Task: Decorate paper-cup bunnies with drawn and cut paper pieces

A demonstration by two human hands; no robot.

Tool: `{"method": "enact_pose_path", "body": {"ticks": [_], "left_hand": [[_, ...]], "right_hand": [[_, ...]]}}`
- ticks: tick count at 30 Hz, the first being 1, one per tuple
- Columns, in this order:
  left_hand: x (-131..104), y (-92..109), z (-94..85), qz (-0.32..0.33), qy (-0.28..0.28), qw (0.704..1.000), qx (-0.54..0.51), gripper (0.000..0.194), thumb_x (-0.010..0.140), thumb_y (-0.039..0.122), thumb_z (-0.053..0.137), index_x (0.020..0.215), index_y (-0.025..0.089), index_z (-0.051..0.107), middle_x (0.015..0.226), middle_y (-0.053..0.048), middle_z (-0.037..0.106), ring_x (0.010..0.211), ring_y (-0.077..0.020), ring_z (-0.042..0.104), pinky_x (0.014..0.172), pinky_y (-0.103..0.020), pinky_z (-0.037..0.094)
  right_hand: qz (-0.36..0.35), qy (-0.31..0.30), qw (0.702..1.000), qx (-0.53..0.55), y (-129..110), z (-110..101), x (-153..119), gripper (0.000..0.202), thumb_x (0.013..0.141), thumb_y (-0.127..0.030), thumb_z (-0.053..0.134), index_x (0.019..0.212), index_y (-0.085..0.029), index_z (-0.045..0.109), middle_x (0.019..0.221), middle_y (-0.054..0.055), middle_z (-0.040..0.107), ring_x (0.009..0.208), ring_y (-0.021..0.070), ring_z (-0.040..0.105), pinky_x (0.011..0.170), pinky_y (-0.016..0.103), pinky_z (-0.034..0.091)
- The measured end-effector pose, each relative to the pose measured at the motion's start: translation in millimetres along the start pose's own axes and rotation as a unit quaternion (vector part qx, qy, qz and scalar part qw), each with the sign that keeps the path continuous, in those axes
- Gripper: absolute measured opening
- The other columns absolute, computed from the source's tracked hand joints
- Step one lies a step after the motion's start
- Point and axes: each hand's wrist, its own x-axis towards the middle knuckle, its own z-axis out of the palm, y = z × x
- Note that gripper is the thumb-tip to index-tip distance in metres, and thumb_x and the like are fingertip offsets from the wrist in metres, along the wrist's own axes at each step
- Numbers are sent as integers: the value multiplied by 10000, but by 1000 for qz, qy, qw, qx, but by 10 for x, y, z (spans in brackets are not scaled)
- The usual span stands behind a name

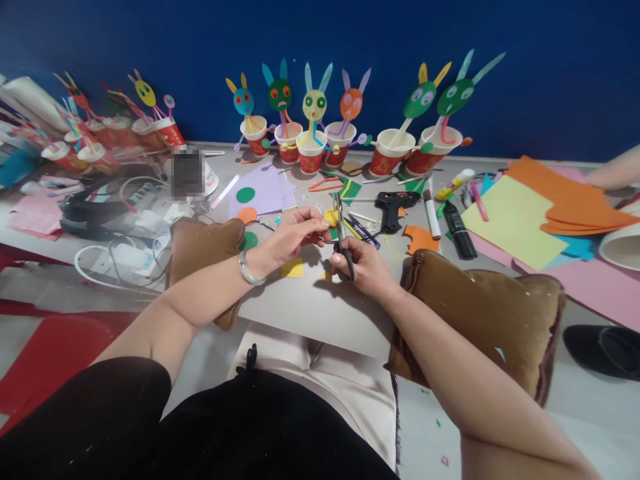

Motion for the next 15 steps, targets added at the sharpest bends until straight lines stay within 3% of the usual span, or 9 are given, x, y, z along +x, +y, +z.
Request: {"method": "enact_pose_path", "body": {"ticks": [15], "left_hand": [[-2, -7, -8, 7, -5, 1000, -5, 388, 826, 225, 906, 750, 215, 525, 640, 57, 640, 651, -92, 685, 643, -229, 546]], "right_hand": [[-10, 1, 1000, -4, 26, -13, -3, 776, 688, -1007, 768, 765, -259, 580, 615, 23, 655, 545, 165, 502, 558, 333, 416]]}}
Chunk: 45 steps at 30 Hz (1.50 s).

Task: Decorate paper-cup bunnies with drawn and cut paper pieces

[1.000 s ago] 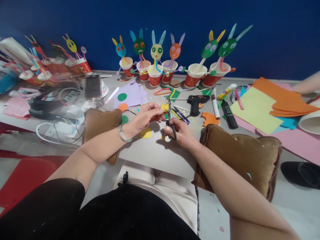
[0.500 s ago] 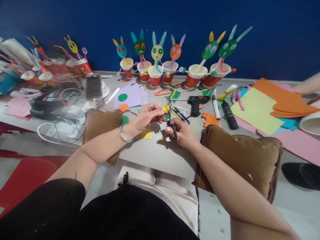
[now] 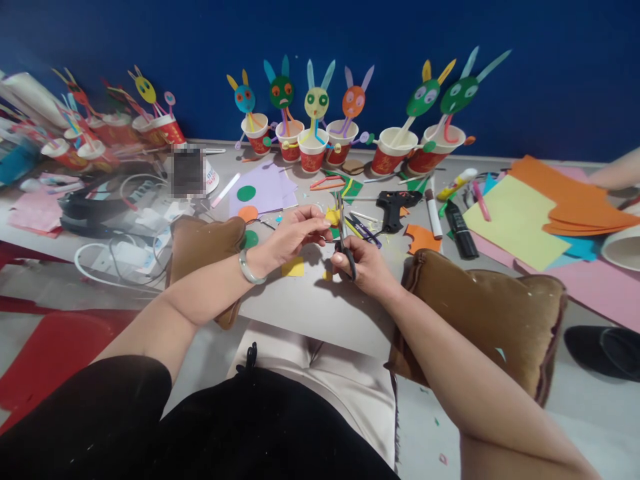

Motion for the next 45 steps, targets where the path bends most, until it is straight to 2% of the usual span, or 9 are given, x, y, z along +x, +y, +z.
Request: {"method": "enact_pose_path", "body": {"ticks": [4, 10, 19, 24, 30, 36, 41, 45], "left_hand": [[13, -22, -16, 3, -8, 1000, 7, 395, 815, 260, 924, 757, 214, 536, 659, 50, 653, 669, -102, 695, 657, -238, 566], [23, -40, -21, 9, -9, 1000, 8, 443, 801, 310, 947, 750, 216, 517, 642, 70, 631, 660, -89, 696, 650, -223, 563], [29, -38, -32, 6, -9, 1000, 10, 459, 785, 339, 963, 750, 216, 522, 648, 65, 637, 660, -96, 696, 654, -243, 562], [55, -67, -68, 13, -20, 1000, 10, 521, 721, 405, 1001, 768, 216, 518, 667, 68, 646, 689, -106, 704, 680, -256, 558], [68, -96, -95, 24, -31, 999, 16, 521, 735, 444, 986, 787, 214, 521, 694, 66, 662, 708, -107, 710, 702, -265, 560], [70, -108, -101, 26, -34, 999, 16, 512, 747, 437, 975, 798, 216, 515, 696, 67, 656, 708, -109, 718, 693, -262, 558], [67, -109, -95, 30, -34, 999, 7, 546, 686, 444, 1007, 792, 216, 522, 682, 72, 652, 693, -103, 709, 682, -255, 552], [54, -92, -86, 26, -30, 999, 14, 532, 704, 442, 998, 794, 216, 525, 691, 69, 652, 698, -104, 709, 682, -258, 550]], "right_hand": [[0, 3, 1000, 10, -9, 11, -1, 784, 671, -1007, 783, 773, -256, 581, 619, 24, 662, 548, 167, 529, 558, 332, 419], [4, 2, 1000, 10, -20, 15, -2, 785, 669, -1007, 783, 767, -254, 583, 611, 18, 641, 533, 153, 488, 541, 326, 405], [3, 1, 1000, -4, -19, 8, 3, 763, 698, -991, 774, 745, -254, 583, 608, 23, 632, 541, 160, 502, 533, 326, 440], [-7, 0, 1000, -9, -16, 5, 4, 748, 734, -979, 756, 748, -254, 575, 609, 22, 637, 539, 157, 505, 528, 317, 433], [-11, 0, 1000, 6, -10, 10, 6, 725, 729, -939, 800, 744, -256, 559, 590, 9, 633, 518, 143, 468, 517, 312, 395], [-9, 1, 1000, -7, 6, 4, 5, 702, 752, -916, 803, 746, -255, 567, 605, 17, 630, 537, 156, 499, 532, 319, 402], [-4, -1, 1000, 0, 32, 6, 5, 749, 738, -973, 765, 756, -250, 570, 610, 27, 627, 545, 163, 512, 536, 318, 418], [1, 5, 1000, 9, 15, 13, 0, 789, 691, -1011, 762, 747, -247, 572, 601, 27, 632, 524, 149, 494, 520, 309, 406]]}}
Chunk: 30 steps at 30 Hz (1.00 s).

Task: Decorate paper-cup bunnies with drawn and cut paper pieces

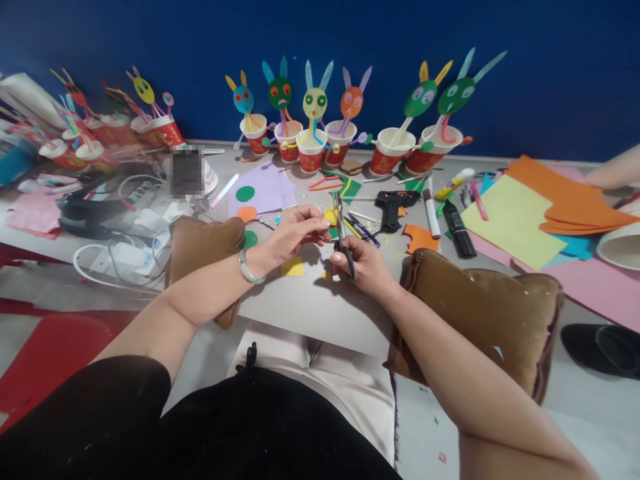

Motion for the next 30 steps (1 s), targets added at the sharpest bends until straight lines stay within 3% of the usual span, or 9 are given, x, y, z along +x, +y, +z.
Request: {"method": "enact_pose_path", "body": {"ticks": [7, 17, 30], "left_hand": [[-10, 23, 11, -1, -1, 1000, 13, 504, 782, 440, 969, 779, 211, 519, 694, 63, 656, 710, -101, 715, 692, -251, 542], [-59, 106, 89, -12, 26, 1000, -10, 370, 876, 215, 888, 739, 190, 545, 647, 54, 647, 644, -89, 692, 639, -227, 507], [-33, 76, 52, -8, 14, 1000, 12, 462, 817, 359, 951, 758, 211, 517, 676, 59, 640, 676, -90, 691, 668, -243, 539]], "right_hand": [[-13, -1, 1000, -8, -4, -9, -1, 777, 720, -1003, 749, 741, -246, 576, 597, 24, 639, 523, 147, 492, 520, 308, 410], [-5, 5, 1000, -9, -11, -2, 1, 792, 683, -1022, 754, 715, -251, 578, 589, 24, 633, 531, 154, 487, 533, 326, 418], [2, 7, 1000, -8, -28, -8, -11, 749, 704, -968, 795, 711, -254, 568, 585, 22, 629, 535, 154, 472, 527, 323, 393]]}}
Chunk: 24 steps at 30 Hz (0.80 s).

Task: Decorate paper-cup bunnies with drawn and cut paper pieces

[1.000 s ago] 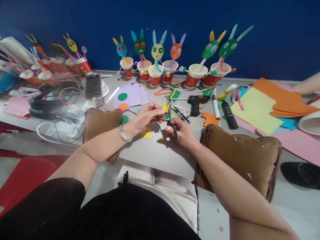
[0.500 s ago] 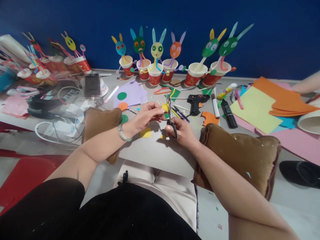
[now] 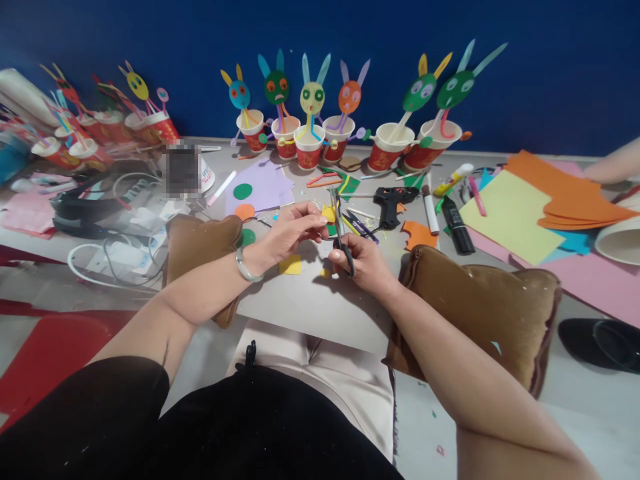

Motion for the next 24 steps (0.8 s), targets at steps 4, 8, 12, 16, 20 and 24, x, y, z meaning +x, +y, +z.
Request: {"method": "enact_pose_path", "body": {"ticks": [4, 8, 12, 16, 20, 24], "left_hand": [[-2, 5, -7, 7, -5, 1000, 3, 479, 792, 397, 958, 764, 212, 518, 682, 61, 642, 673, -85, 682, 671, -243, 537], [22, -27, -39, 11, -11, 1000, 7, 509, 760, 443, 966, 778, 216, 510, 709, 62, 652, 700, -93, 695, 691, -256, 538], [36, -48, -54, 18, -11, 1000, 5, 500, 754, 448, 967, 790, 215, 527, 692, 62, 646, 702, -103, 698, 696, -264, 546], [18, -26, -35, 13, -3, 1000, 3, 493, 755, 437, 971, 767, 213, 532, 693, 49, 654, 689, -102, 688, 682, -265, 548], [3, -7, -19, 14, -11, 1000, 6, 532, 723, 494, 996, 788, 214, 548, 689, 59, 657, 668, -93, 682, 658, -248, 532], [7, -17, -28, 24, -27, 999, 32, 564, 730, 551, 991, 807, 213, 547, 697, 62, 658, 678, -87, 682, 678, -245, 525]], "right_hand": [[1, 1, 1000, 3, -14, 7, -4, 749, 702, -961, 805, 712, -252, 564, 577, 19, 631, 534, 148, 470, 526, 316, 394], [2, -1, 1000, 10, -14, 9, 0, 766, 682, -981, 801, 705, -253, 564, 569, 21, 623, 525, 144, 458, 523, 320, 390], [7, -6, 1000, 13, -1, 4, 7, 761, 683, -973, 808, 715, -255, 558, 572, 23, 619, 525, 146, 462, 519, 318, 394], [13, -8, 1000, 5, 9, -4, 5, 712, 732, -920, 816, 738, -257, 557, 586, 26, 623, 537, 157, 482, 520, 319, 407], [10, -8, 1000, 5, 8, -5, 0, 703, 737, -913, 817, 736, -258, 561, 590, 29, 621, 538, 161, 484, 523, 329, 411], [5, -5, 1000, 9, 5, -1, 1, 729, 717, -943, 811, 719, -262, 552, 580, 21, 624, 519, 151, 465, 510, 329, 403]]}}
